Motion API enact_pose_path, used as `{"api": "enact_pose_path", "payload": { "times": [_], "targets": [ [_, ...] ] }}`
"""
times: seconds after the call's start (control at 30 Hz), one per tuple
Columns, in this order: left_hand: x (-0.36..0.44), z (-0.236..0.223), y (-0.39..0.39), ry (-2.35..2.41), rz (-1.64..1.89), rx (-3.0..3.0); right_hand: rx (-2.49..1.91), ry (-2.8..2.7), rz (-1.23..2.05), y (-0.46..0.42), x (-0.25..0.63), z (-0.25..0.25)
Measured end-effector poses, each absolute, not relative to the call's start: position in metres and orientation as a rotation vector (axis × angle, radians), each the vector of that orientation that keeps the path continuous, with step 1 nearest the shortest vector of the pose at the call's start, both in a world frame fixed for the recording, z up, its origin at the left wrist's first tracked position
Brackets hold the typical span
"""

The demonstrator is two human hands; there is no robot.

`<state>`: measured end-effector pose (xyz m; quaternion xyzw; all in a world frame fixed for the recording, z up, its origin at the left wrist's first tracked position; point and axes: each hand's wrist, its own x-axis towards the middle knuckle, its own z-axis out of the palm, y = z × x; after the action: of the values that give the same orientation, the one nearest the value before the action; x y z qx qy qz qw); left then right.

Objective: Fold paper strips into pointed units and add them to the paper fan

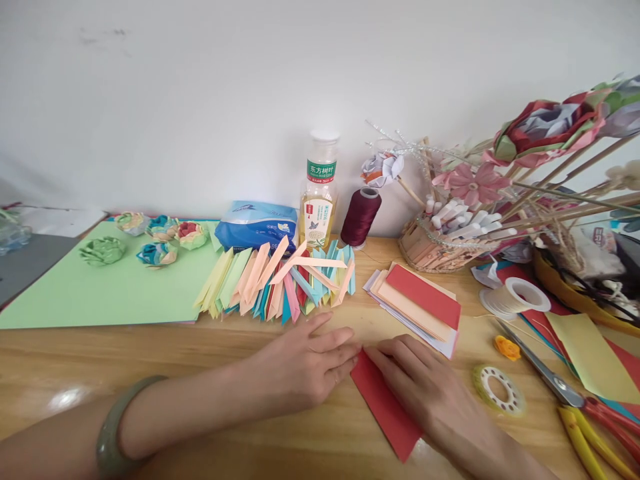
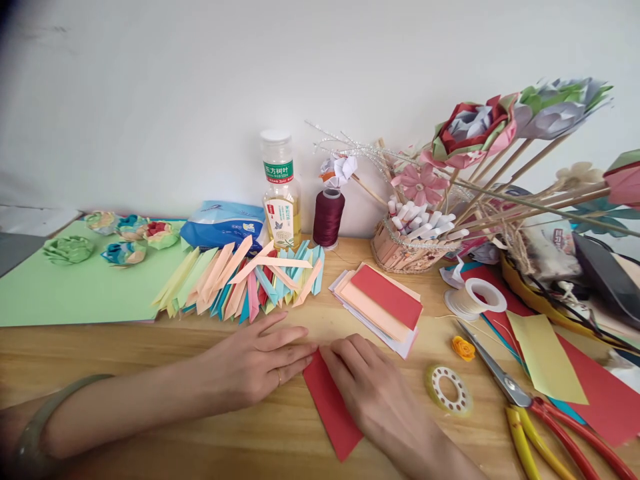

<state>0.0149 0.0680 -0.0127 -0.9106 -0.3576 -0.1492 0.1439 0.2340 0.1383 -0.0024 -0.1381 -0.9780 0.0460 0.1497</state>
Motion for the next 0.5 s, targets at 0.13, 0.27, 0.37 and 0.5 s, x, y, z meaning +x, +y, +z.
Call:
{"api": "enact_pose_path", "payload": {
  "times": [0.13, 0.27, 0.37, 0.5],
  "targets": [
    [0.016, -0.013, 0.067, -1.027, -0.428, -2.618, -0.417, -2.841, 0.133, 0.138, 0.234, 0.0],
    [0.016, -0.015, 0.067, -1.052, -0.47, -2.62, -0.411, -2.833, 0.133, 0.139, 0.238, -0.002],
    [0.015, -0.016, 0.067, -1.084, -0.467, -2.635, -0.387, -2.794, 0.186, 0.144, 0.247, -0.007],
    [0.014, -0.014, 0.067, -1.112, -0.446, -2.673, -0.335, -2.777, 0.273, 0.155, 0.258, -0.004]
  ]
}}
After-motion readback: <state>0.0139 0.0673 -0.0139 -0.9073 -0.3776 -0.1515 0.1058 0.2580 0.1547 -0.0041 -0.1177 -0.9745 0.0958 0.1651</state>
